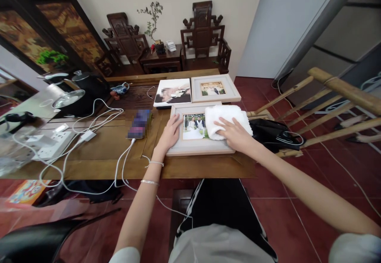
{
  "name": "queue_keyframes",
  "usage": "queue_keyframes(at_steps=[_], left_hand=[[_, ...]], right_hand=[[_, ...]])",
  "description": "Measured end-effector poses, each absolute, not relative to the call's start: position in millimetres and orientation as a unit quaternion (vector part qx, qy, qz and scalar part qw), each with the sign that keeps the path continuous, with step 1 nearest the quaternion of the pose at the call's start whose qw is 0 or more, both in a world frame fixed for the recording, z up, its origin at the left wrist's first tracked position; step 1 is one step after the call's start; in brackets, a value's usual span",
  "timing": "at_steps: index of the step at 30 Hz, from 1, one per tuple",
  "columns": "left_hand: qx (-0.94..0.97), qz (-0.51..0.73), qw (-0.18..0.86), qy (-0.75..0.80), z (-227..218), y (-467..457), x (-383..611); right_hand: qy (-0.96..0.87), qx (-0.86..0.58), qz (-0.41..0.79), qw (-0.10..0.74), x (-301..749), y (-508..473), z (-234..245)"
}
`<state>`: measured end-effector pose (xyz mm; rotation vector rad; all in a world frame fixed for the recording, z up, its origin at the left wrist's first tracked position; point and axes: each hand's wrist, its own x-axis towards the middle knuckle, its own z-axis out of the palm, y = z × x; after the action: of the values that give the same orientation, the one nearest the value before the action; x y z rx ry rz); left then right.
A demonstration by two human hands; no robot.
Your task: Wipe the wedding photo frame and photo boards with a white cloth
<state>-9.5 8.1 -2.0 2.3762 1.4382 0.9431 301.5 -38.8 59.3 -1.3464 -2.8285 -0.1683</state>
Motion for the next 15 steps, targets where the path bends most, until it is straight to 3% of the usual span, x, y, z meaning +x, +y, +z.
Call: queue_keyframes(at_steps=[8,15], left_hand=[[0.786,0.348,0.131,0.494,-3.0,9.0,-14.1],[0.793,0.314,0.123,0.508,-3.5,7.6,-12.4]], right_hand=[[-0.867,-0.494,-0.055,0.024,283.6,23.2,61.2],[-0.881,-0.472,-0.041,-0.001,284.9,-26.0,56.1]])
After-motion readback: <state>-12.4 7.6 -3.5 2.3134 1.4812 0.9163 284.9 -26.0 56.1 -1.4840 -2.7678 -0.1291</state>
